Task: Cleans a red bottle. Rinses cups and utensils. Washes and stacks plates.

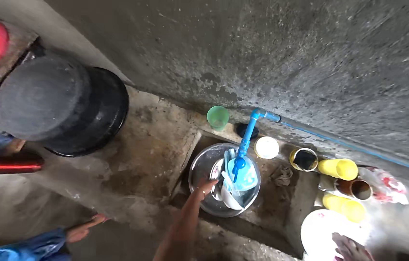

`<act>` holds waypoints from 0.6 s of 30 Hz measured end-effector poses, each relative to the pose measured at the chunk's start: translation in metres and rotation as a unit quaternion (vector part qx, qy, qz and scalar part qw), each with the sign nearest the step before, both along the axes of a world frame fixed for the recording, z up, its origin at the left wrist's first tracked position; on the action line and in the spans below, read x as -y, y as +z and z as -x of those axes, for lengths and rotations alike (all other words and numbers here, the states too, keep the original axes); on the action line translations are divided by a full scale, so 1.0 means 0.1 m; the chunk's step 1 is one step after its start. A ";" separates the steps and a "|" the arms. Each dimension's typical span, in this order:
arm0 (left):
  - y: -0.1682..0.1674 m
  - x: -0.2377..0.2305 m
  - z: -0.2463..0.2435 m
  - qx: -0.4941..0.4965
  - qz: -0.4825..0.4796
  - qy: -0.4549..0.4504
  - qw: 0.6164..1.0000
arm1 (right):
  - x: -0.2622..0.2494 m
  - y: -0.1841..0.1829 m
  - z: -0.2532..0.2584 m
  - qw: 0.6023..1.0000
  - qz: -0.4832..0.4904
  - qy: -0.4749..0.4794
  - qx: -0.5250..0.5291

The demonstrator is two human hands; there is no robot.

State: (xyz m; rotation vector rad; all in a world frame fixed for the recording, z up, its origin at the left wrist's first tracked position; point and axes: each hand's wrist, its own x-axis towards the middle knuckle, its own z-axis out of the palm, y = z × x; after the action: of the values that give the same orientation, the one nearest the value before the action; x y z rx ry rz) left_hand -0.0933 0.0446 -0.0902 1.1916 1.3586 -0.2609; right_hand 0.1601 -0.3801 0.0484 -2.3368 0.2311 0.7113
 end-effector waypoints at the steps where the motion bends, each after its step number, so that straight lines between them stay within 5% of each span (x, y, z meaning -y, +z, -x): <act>1: 0.07 0.00 -0.01 -0.004 -0.027 -0.024 0.999 | -0.12 0.03 0.04 1.000 -0.007 0.013 -0.005; 9: 0.48 -0.01 0.07 -0.087 -0.153 -0.036 0.984 | -0.93 0.10 0.45 0.985 -0.112 0.131 0.027; 13: 0.75 -0.06 0.21 -0.078 -0.183 -0.045 0.979 | -1.47 0.15 0.70 0.960 -0.244 0.090 -0.100; 18: 1.66 -0.01 0.40 -0.139 -0.292 -0.050 0.945 | -2.14 0.38 1.12 0.907 -0.354 0.159 -0.163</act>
State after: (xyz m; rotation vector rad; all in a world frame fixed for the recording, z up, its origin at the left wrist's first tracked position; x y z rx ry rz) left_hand -0.1332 0.0453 0.0759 1.7713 1.6892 -0.0975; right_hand 0.0478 -0.1659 0.0864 -1.5605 -0.2428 1.1265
